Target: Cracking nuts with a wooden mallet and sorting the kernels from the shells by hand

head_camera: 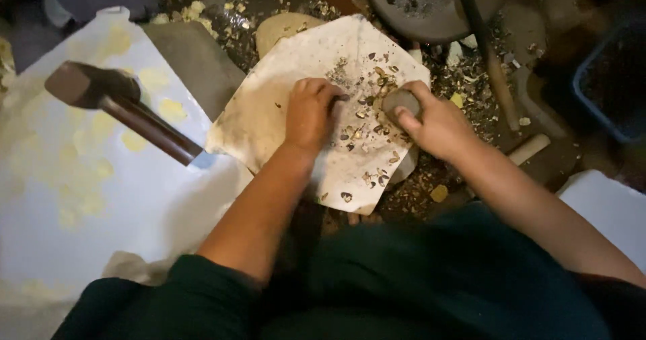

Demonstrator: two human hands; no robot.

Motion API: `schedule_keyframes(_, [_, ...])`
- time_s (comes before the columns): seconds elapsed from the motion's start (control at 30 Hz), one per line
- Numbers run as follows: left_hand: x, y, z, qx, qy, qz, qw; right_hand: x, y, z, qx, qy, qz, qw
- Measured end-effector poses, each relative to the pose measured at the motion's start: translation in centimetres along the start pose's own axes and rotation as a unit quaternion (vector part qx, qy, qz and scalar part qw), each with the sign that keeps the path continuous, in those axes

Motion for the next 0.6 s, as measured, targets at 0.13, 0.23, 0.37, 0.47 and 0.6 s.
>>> schedule_keyframes(0.13, [-1.7,0.2,-0.3,-0.027,0.072,0.059,0.995,1.9,-1.5,1.2,-0.07,0.087,-0.058,0.992])
schedule_keyframes(0.23, [-1.6,0.8,-0.9,-0.031,0.018,0.033,0.999,1.0,-2.3,3.1,-0.043,0.07,-0.074,0.994])
schedule_keyframes(0.37, [-3.3,4.3,-1.7,-0.042,-0.011,0.065,0.997,5.5,2.9,1.1,-0.052,0.071,0.021,0.996])
schedule_keyframes(0.47, [-2.2,4.6,-2.4,-0.045,0.003,0.058,0.997,8.0,3.1,0.8,-0.113,0.133,0.111,0.978])
schedule_keyframes(0.6, [-0.9,4.7,-2.6,-0.059,0.038,0.006,0.998,8.6,1.2,1.3,-0.094,0.15,-0.054,0.983])
Point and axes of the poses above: each hand's wrist, its own z-axis towards the middle knuckle, its own y-axis out of the back of the hand, x = y × z, the point moved 7 cm from there along z, towards the middle knuckle, and after that the axes turned 13 degrees about -z, right-handed, at the moved point
